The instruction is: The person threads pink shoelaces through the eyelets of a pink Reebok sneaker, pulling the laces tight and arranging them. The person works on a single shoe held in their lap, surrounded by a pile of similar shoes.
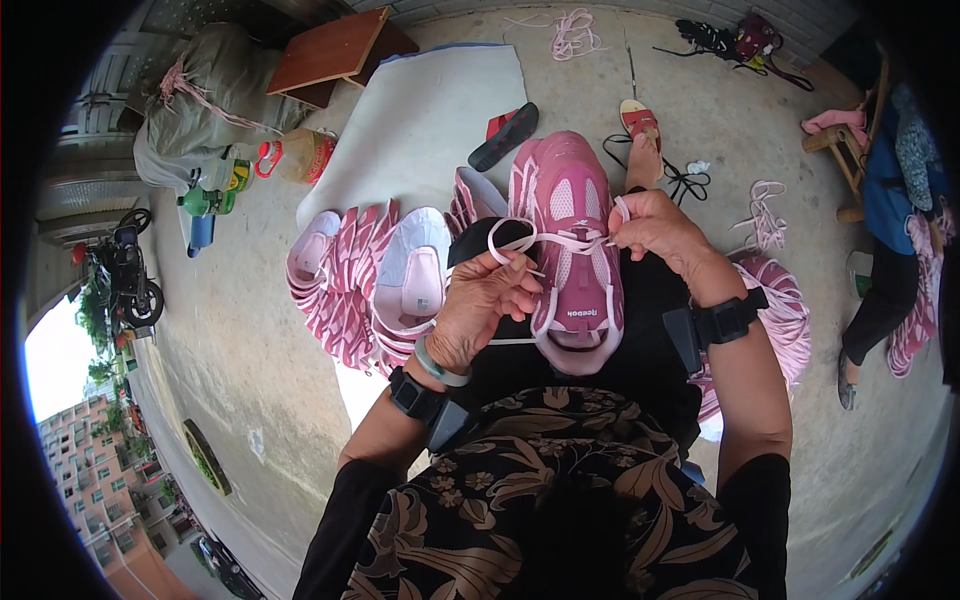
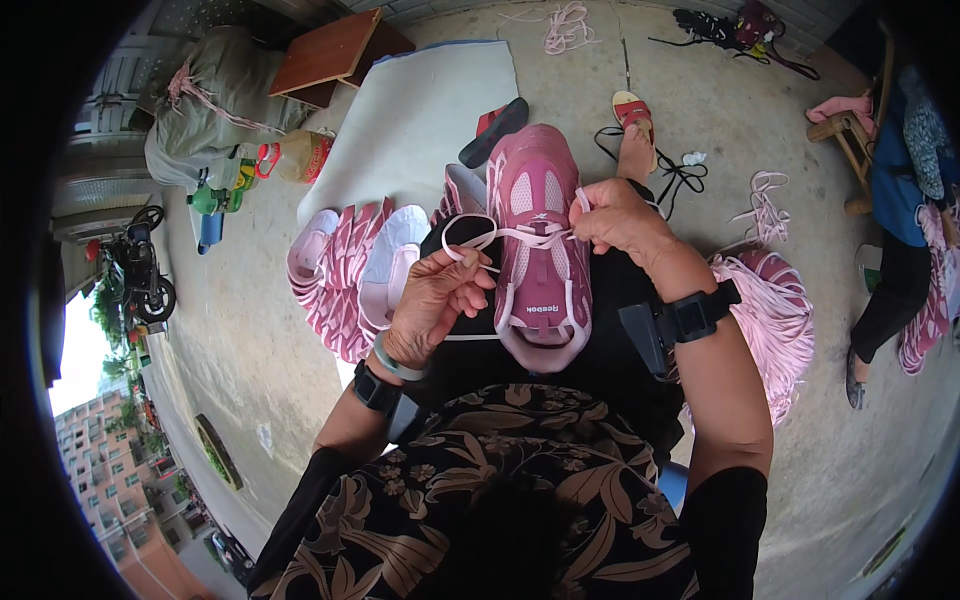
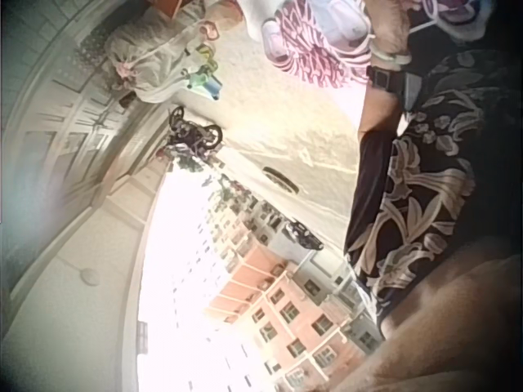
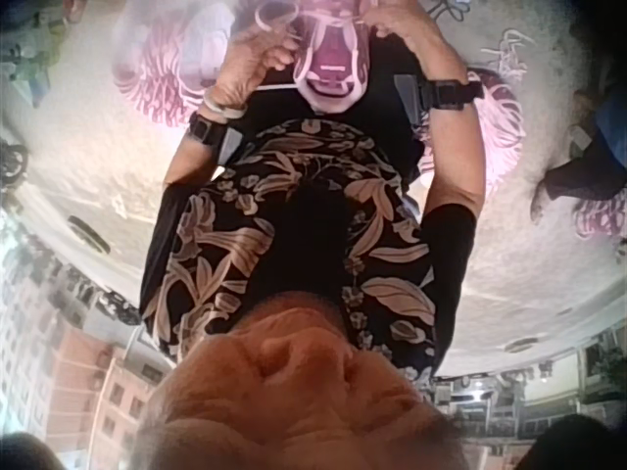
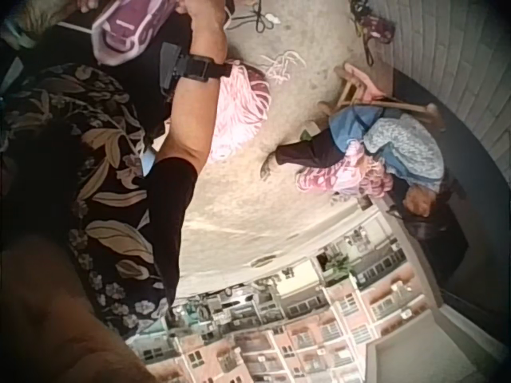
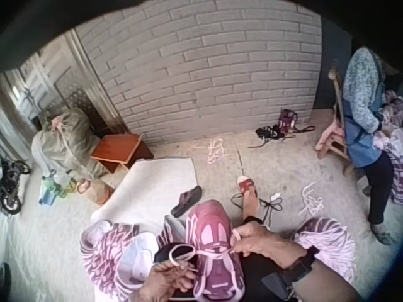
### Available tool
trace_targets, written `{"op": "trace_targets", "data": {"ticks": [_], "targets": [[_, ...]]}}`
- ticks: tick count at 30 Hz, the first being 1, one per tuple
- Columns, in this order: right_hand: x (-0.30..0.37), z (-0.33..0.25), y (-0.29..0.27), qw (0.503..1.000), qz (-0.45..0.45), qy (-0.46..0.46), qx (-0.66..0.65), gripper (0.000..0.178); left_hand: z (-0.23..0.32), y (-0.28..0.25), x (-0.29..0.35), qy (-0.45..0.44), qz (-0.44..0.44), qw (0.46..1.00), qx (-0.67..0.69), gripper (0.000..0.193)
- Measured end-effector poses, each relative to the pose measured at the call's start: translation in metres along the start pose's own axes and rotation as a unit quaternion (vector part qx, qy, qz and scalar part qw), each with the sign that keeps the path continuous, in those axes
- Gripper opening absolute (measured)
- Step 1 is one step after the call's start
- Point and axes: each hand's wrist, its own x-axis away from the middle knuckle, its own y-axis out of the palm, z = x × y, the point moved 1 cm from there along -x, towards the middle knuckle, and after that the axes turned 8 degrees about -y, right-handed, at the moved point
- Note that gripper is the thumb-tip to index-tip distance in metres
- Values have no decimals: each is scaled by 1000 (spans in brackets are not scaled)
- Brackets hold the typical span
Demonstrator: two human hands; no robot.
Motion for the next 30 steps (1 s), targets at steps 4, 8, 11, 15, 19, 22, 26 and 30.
{"op": "trace_targets", "data": {"ticks": [4,8,11,15,19,22,26,30], "targets": [[-5,11,14,989,15,-118,91,9,0,9,-2,-16,-11,1000,14,17],[3,25,26,988,78,-133,27,11,-7,13,-15,34,14,999,13,13],[15,39,25,973,173,-147,43,24,-12,19,-26,75,58,995,-34,11],[37,5,42,863,261,-321,290,17,-12,27,-30,121,106,983,-86,12],[41,-7,60,775,151,-451,415,18,-20,23,-39,159,141,969,-123,12],[34,-2,68,769,133,-411,471,21,-21,22,-45,187,157,959,-142,11],[34,-2,68,770,157,-401,470,26,-24,21,-49,217,187,941,-183,10],[32,4,67,773,163,-400,465,29,-30,14,-59,246,214,916,-233,11]]}}
